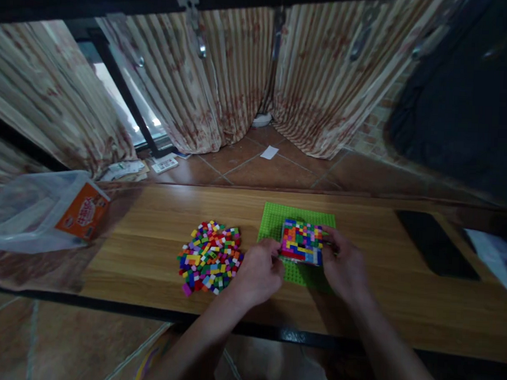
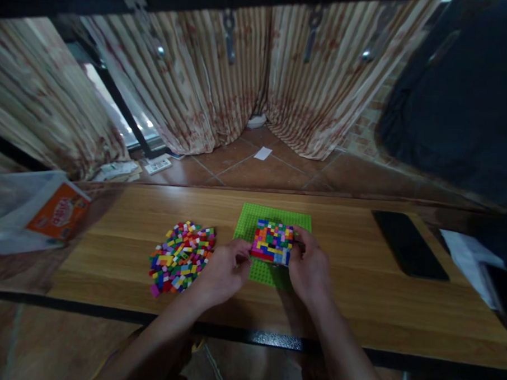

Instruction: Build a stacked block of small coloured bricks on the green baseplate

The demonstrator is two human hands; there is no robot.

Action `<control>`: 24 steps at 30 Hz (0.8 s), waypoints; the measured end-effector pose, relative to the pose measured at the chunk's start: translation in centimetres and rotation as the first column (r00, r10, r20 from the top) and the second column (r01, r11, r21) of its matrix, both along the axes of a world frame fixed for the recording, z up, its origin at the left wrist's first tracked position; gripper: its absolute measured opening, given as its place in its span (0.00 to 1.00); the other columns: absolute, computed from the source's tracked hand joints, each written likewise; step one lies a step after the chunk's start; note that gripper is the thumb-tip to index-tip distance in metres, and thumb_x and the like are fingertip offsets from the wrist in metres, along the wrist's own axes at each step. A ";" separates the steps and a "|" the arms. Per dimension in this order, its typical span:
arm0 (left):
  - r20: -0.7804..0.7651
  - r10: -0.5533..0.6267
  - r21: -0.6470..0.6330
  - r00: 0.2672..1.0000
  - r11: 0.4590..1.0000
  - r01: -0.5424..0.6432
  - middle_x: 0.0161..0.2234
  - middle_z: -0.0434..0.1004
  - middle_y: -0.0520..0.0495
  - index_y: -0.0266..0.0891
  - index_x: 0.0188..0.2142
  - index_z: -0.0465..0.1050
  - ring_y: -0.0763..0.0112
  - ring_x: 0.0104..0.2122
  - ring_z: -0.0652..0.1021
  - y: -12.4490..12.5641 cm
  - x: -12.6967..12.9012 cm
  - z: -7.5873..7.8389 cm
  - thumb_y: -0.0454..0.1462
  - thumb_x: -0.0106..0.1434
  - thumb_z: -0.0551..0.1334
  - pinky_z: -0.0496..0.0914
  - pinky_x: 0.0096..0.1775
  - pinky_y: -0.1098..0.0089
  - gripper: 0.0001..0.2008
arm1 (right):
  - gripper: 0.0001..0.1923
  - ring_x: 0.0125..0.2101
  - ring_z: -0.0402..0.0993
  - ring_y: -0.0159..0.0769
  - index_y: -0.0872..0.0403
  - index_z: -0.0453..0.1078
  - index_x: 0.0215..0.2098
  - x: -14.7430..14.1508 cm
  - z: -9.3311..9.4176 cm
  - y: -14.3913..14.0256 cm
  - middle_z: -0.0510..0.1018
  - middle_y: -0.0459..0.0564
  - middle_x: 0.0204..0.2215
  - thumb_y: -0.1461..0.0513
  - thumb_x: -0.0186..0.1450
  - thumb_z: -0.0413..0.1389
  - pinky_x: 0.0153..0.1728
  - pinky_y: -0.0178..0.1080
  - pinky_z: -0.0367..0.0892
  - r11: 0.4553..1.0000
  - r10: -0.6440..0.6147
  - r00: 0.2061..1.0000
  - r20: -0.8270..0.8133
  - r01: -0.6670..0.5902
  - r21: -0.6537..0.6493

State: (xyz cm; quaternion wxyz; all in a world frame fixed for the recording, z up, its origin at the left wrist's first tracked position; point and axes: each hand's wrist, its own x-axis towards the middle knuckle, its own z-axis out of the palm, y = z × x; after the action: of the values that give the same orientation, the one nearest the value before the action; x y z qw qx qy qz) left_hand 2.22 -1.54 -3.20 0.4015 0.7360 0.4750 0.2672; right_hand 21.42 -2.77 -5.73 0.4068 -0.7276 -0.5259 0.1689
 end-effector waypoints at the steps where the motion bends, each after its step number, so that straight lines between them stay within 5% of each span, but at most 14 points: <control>1: -0.002 0.000 -0.008 1.000 1.000 0.000 0.31 0.79 0.48 0.38 0.35 0.73 0.68 0.33 0.79 -0.1 -0.1 0.1 0.26 0.57 0.55 0.72 0.33 0.71 0.11 | 0.22 0.36 0.80 0.42 0.52 0.72 0.52 0.0 -0.1 0.0 0.83 0.53 0.39 0.63 0.61 0.48 0.40 0.46 0.74 1.000 0.010 1.000 0.012 -0.010 0.002; 9: 0.048 -0.008 -0.021 0.999 1.000 0.009 0.32 0.81 0.47 0.37 0.35 0.77 0.70 0.30 0.79 0.8 -2.9 0.9 0.28 0.58 0.55 0.72 0.34 0.71 0.12 | 0.21 0.34 0.78 0.42 0.52 0.72 0.52 -0.2 0.2 0.1 0.81 0.54 0.43 0.62 0.62 0.49 0.36 0.45 0.73 1.000 0.027 0.998 0.061 -0.026 -0.017; 12: 0.173 0.109 -0.012 0.979 0.994 -0.109 0.33 0.81 0.46 0.35 0.36 0.78 0.69 0.34 0.80 2.4 -5.2 1.1 0.30 0.59 0.56 0.72 0.38 0.70 0.11 | 0.17 0.34 0.76 0.43 0.54 0.74 0.48 -1.7 1.7 -0.7 0.80 0.56 0.41 0.60 0.65 0.50 0.38 0.47 0.71 0.980 -0.092 0.983 0.159 0.061 0.188; 15: 0.271 0.342 -0.015 0.900 0.936 -0.352 0.31 0.81 0.48 0.35 0.38 0.77 0.71 0.31 0.79 3.7 -7.2 1.3 0.32 0.59 0.58 0.72 0.36 0.72 0.10 | 0.09 0.39 0.76 0.42 0.51 0.75 0.42 -4.7 3.1 -2.2 0.80 0.53 0.40 0.60 0.66 0.54 0.42 0.44 0.70 0.909 0.101 0.976 0.191 -0.168 0.381; 17: 0.298 0.430 -0.013 0.852 0.895 -0.447 0.31 0.80 0.49 0.35 0.36 0.77 0.71 0.31 0.78 4.1 -7.9 1.5 0.33 0.58 0.60 0.72 0.36 0.72 0.08 | 0.07 0.39 0.77 0.39 0.48 0.74 0.41 -7.1 3.2 -3.4 0.80 0.49 0.37 0.62 0.67 0.55 0.41 0.41 0.70 0.842 0.412 0.887 0.209 -0.458 0.285; 19: 0.323 0.451 -0.016 0.832 0.882 -0.471 0.31 0.80 0.49 0.34 0.35 0.77 0.72 0.32 0.78 4.2 -8.1 1.6 0.33 0.58 0.60 0.72 0.37 0.72 0.07 | 0.05 0.34 0.76 0.36 0.48 0.74 0.39 -9.5 2.6 -4.3 0.80 0.47 0.34 0.62 0.66 0.56 0.36 0.38 0.70 0.714 0.655 0.728 0.204 -0.684 0.150; 21: 0.340 0.439 -0.017 0.832 0.887 -0.461 0.31 0.80 0.50 0.34 0.34 0.77 0.72 0.32 0.78 4.1 -8.1 1.7 0.32 0.58 0.60 0.72 0.38 0.72 0.07 | 0.04 0.32 0.75 0.37 0.49 0.73 0.35 -11.3 1.7 -4.9 0.79 0.46 0.30 0.58 0.64 0.59 0.33 0.39 0.68 0.695 0.695 0.688 0.207 -0.717 0.049; 24: 0.331 0.416 0.001 0.847 0.897 -0.441 0.31 0.80 0.49 0.34 0.34 0.77 0.72 0.32 0.78 3.9 -8.2 1.9 0.31 0.59 0.59 0.72 0.39 0.72 0.07 | 0.12 0.31 0.73 0.41 0.52 0.71 0.32 -13.0 0.2 -5.4 0.77 0.48 0.28 0.52 0.61 0.63 0.34 0.42 0.66 0.754 0.622 0.711 0.329 -0.657 -0.007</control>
State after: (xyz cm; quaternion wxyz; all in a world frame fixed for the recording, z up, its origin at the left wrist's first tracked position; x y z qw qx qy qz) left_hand -5.97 2.31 -1.33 0.3752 0.5725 0.5447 0.4846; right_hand 8.44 -8.16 -5.51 0.2745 -0.4937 -0.8108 0.1534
